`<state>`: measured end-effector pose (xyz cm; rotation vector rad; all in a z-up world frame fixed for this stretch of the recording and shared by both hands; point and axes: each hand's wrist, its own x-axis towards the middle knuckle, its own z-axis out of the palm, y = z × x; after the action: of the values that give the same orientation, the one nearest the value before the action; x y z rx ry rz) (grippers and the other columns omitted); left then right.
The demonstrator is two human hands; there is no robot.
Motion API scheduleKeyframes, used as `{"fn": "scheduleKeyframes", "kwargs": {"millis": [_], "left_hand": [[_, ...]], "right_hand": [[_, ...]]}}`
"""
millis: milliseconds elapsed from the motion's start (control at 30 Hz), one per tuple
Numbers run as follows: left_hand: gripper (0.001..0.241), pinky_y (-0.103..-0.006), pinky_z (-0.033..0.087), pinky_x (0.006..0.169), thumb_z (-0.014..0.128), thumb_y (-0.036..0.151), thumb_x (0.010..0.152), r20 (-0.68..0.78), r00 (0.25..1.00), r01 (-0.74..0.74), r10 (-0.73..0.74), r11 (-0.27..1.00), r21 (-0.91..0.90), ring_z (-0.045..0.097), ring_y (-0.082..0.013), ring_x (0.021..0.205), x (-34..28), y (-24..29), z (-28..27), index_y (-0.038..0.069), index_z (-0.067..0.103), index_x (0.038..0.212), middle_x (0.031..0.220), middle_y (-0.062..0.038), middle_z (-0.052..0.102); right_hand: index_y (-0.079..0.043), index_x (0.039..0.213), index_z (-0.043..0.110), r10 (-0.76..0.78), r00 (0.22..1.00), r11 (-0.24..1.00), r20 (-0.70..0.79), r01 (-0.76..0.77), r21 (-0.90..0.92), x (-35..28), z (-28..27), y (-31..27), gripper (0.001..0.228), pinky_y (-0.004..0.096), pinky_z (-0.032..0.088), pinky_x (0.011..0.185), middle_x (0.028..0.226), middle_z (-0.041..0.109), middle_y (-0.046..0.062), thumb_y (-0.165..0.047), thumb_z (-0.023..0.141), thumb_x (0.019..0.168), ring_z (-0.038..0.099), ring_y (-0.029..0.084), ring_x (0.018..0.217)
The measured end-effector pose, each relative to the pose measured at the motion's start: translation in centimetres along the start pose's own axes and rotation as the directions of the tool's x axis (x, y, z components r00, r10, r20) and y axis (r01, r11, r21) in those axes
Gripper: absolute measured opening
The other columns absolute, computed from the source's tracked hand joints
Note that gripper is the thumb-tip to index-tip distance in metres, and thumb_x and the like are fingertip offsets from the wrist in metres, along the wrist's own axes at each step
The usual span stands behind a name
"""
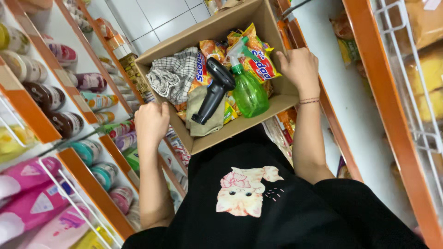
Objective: The person removes food items and a scanner from a box, places a bread roll on a shelf, sprays liquid onto a cloth, and wipes the edges and surfaces of shelves in a store aisle.
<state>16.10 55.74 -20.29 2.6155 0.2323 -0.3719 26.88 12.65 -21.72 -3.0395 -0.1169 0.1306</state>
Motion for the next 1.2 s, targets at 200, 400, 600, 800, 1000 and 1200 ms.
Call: {"fn": "scheduleKeyframes", "kwargs": {"millis": [200, 400, 600, 800, 1000, 1200], "left_hand": [[0.046, -0.0581, 0.052, 0.077, 0.06, 0.029, 0.098, 0.09, 0.961, -0.26, 0.26, 0.966, -0.016, 0.063, -0.0512, 0.074, 5.1, 0.8, -3.6, -0.006, 0.067, 0.069, 0.075, -0.032, 0.063], [0.042, -0.0582, 0.051, 0.073, 0.062, 0.028, 0.097, 0.166, 0.838, -0.531, 0.519, 0.847, 0.031, 0.063, -0.0508, 0.074, 8.9, 3.5, -5.8, -0.005, 0.066, 0.07, 0.072, -0.031, 0.063], [0.04, -0.0577, 0.05, 0.07, 0.061, 0.024, 0.099, 0.272, 0.625, -0.754, 0.731, 0.656, -0.031, 0.063, -0.0494, 0.074, 8.9, 9.0, -6.3, -0.004, 0.064, 0.071, 0.077, -0.028, 0.065], [0.037, -0.056, 0.051, 0.07, 0.059, 0.022, 0.097, 0.409, 0.38, -0.884, 0.83, 0.456, -0.103, 0.063, -0.0477, 0.071, 5.1, 15.0, -4.7, -0.003, 0.064, 0.069, 0.077, -0.026, 0.065], [0.04, -0.0549, 0.053, 0.07, 0.059, 0.023, 0.097, 0.51, 0.15, -0.963, 0.847, 0.241, -0.117, 0.065, -0.0464, 0.07, -1.8, 20.8, -0.5, -0.003, 0.065, 0.067, 0.076, -0.026, 0.066], [0.042, -0.0549, 0.053, 0.071, 0.059, 0.026, 0.097, 0.569, -0.023, -0.983, 0.822, 0.084, -0.161, 0.066, -0.0466, 0.071, -11.3, 25.6, 5.5, -0.002, 0.067, 0.067, 0.075, -0.027, 0.067]], "right_hand": [[-0.002, 0.073, 0.07, 0.289, 0.955, 0.956, -0.061, -0.284, 0.074, -8.5, -1.1, -1.4, 0.046, 0.053, 0.05, 0.061, 0.066, 0.062, 0.024, -0.038, 0.072, 0.102, 0.063, 0.044, 0.064], [0.001, 0.073, 0.065, 0.584, 0.799, 0.806, -0.147, -0.548, 0.223, -18.6, -1.0, -5.3, 0.044, 0.049, 0.046, 0.057, 0.066, 0.058, 0.024, -0.03, 0.072, 0.104, 0.059, 0.044, 0.061], [0.004, 0.07, 0.061, 0.798, 0.588, 0.595, -0.131, -0.735, 0.327, -28.6, -1.3, -8.6, 0.047, 0.048, 0.042, 0.054, 0.063, 0.054, 0.024, -0.026, 0.072, 0.105, 0.054, 0.043, 0.054], [0.003, 0.069, 0.062, 0.923, 0.37, 0.379, -0.102, -0.835, 0.399, -38.1, -1.8, -11.0, 0.048, 0.047, 0.042, 0.053, 0.061, 0.053, 0.023, -0.027, 0.069, 0.106, 0.053, 0.041, 0.052], [0.003, 0.068, 0.062, 0.991, 0.109, 0.133, -0.08, -0.886, 0.444, -48.4, -2.0, -12.8, 0.049, 0.048, 0.042, 0.053, 0.058, 0.052, 0.023, -0.028, 0.068, 0.106, 0.052, 0.041, 0.049], [0.004, 0.071, 0.063, 0.991, -0.085, -0.025, -0.102, -0.874, 0.485, -59.5, -0.7, -13.3, 0.047, 0.048, 0.042, 0.053, 0.06, 0.053, 0.024, -0.029, 0.069, 0.104, 0.052, 0.041, 0.051]]}}
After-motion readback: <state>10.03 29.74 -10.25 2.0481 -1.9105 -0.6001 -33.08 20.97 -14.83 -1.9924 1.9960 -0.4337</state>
